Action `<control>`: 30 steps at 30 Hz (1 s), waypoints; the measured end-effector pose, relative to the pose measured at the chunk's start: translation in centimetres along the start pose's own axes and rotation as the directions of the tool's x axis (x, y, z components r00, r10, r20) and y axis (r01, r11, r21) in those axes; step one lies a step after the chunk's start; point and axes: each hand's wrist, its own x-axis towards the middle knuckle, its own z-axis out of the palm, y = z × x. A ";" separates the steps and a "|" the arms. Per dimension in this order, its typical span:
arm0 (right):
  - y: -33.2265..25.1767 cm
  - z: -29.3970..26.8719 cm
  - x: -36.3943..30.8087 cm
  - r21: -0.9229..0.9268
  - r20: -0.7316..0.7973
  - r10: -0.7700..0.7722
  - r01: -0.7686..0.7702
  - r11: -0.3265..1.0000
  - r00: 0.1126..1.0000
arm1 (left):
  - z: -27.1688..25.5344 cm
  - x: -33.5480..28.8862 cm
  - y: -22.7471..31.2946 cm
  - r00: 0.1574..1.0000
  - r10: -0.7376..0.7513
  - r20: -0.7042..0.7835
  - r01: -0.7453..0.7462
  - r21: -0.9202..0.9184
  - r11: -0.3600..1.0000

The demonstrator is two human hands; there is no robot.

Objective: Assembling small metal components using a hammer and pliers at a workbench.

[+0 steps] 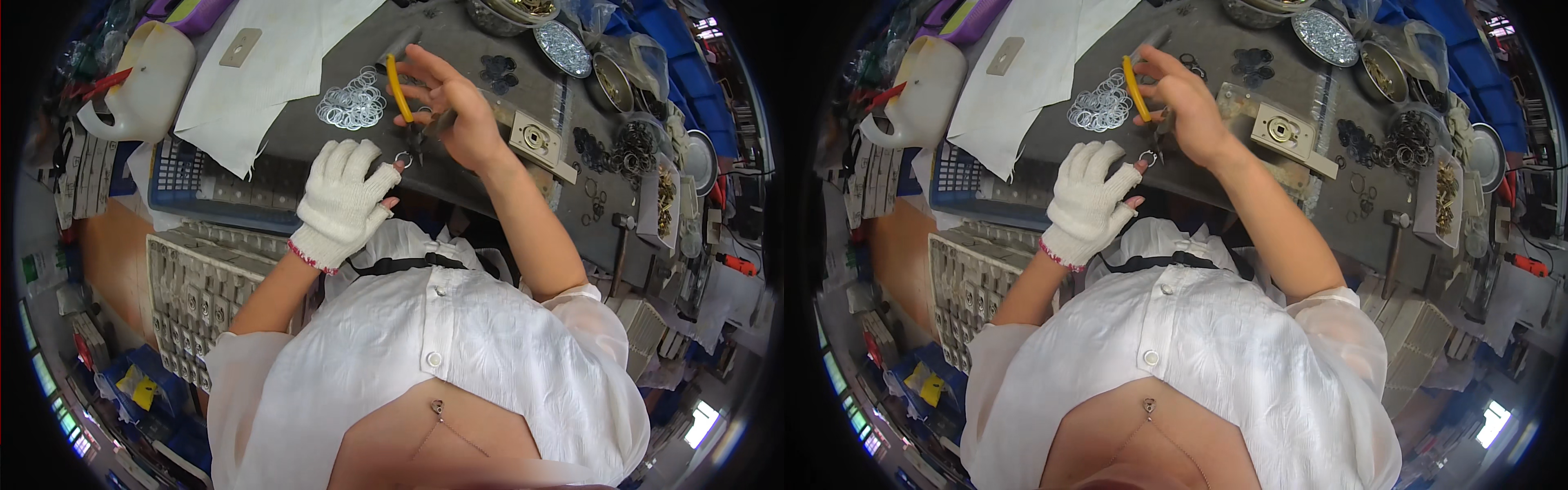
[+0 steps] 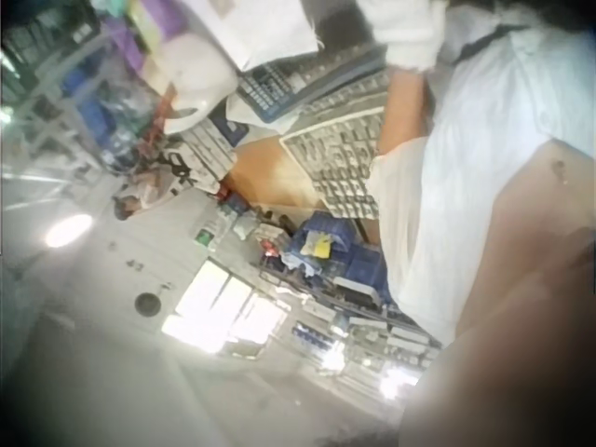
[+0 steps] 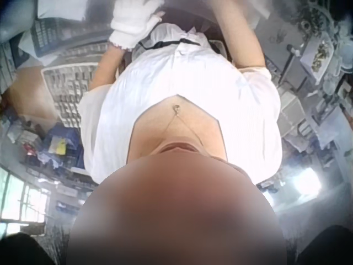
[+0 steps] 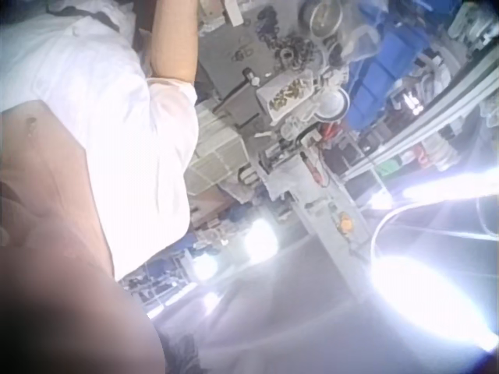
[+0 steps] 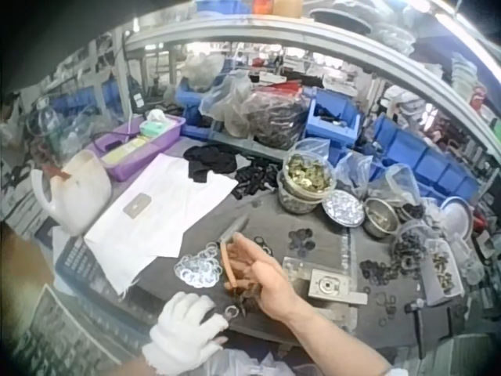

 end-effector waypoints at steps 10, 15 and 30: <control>-0.3 -0.6 0.2 -0.032 0.180 -0.037 0.043 0.999 0.983 | 0.7 -0.2 -0.3 1.000 -0.001 -0.022 0.001 -0.002 1.000; -0.4 -0.6 -0.6 0.027 0.215 -0.092 0.088 0.996 0.972 | 0.8 -0.2 -0.4 0.998 0.003 -0.069 -0.003 -0.001 1.000; -0.4 1.0 -2.6 -0.236 0.253 -0.180 0.241 0.941 0.951 | 0.2 -0.5 -0.9 0.993 -0.029 -0.112 0.004 -0.215 0.977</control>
